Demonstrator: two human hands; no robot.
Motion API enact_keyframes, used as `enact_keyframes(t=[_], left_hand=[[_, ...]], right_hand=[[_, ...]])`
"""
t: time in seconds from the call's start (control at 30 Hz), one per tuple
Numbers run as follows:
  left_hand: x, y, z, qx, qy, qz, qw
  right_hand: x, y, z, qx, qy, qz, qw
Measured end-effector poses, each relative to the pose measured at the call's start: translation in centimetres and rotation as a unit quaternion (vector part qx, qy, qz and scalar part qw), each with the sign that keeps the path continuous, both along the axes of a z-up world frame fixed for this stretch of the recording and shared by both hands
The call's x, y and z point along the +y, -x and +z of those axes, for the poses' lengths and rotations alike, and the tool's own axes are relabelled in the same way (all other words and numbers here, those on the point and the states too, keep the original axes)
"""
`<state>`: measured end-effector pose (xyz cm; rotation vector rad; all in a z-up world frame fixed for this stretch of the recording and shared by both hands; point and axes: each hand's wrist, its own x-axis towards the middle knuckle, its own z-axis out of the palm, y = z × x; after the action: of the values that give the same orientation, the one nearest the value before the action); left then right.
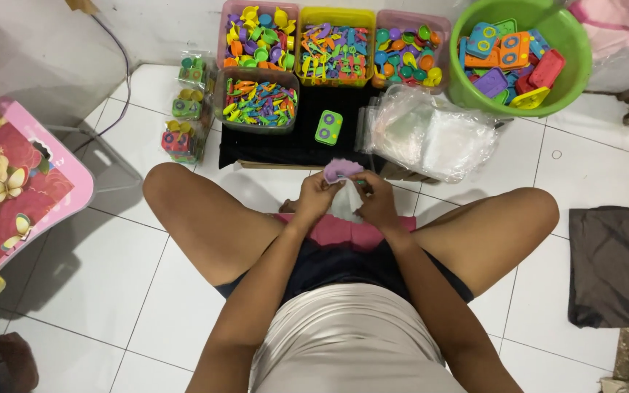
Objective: The person sits on the floor and wipes various colorful plastic toys with a cloth. They pick up items like a green block and a yellow toy from containers and wipe them down before placing them back.
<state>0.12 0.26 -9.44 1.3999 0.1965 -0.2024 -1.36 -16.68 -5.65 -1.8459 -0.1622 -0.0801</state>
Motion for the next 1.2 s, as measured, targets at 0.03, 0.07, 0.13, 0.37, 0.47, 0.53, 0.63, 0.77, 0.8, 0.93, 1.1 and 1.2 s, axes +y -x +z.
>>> enact_keyframes(t=[0.03, 0.07, 0.13, 0.37, 0.47, 0.53, 0.63, 0.77, 0.8, 0.93, 1.1, 1.2], left_hand=[[0.4, 0.4, 1.5, 0.0, -0.001, 0.0, 1.0], [0.7, 0.8, 2.9, -0.05, -0.113, -0.044, 0.991], [0.9, 1.2, 4.0, -0.1, -0.222, -0.087, 0.966], [0.9, 0.5, 1.3, -0.147, -0.183, -0.15, 0.96], [1.1, 1.0, 4.0, -0.136, -0.206, -0.13, 0.96], [1.0, 1.4, 5.1, -0.133, -0.221, -0.121, 0.958], [0.5, 1.5, 4.6, -0.15, -0.212, -0.103, 0.96], [0.1, 1.5, 5.0, -0.138, -0.188, -0.128, 0.964], [-0.2, 1.6, 5.8, -0.129, -0.169, -0.131, 0.968], [-0.5, 0.6, 1.6, -0.122, -0.143, -0.124, 0.974], [-0.4, 0.4, 0.9, -0.174, -0.14, -0.058, 0.973], [-0.4, 0.9, 2.8, -0.166, -0.18, -0.048, 0.968]], right_hand=[[0.0, -0.1, -0.5, 0.0, -0.001, 0.0, 1.0], [-0.2, -0.2, -0.9, 0.011, 0.007, 0.003, 1.0], [-0.4, -0.3, -1.6, 0.022, 0.014, 0.004, 1.0], [-0.6, -0.7, -2.4, 0.074, -0.037, -0.015, 0.996], [-0.5, -0.9, -1.6, 0.09, -0.079, -0.035, 0.992], [-0.7, -1.0, -1.3, 0.091, -0.094, -0.043, 0.99], [-0.9, -1.2, -1.6, 0.116, -0.141, -0.055, 0.982], [-0.8, -1.5, -2.4, 0.101, -0.125, -0.057, 0.985], [-0.7, -1.6, -2.5, 0.095, -0.114, -0.063, 0.987], [-0.3, -1.5, -0.7, 0.088, -0.1, -0.069, 0.989], [-0.8, -1.4, -2.6, 0.089, -0.127, -0.079, 0.985], [-0.7, -1.4, -1.2, 0.08, -0.116, -0.074, 0.987]])
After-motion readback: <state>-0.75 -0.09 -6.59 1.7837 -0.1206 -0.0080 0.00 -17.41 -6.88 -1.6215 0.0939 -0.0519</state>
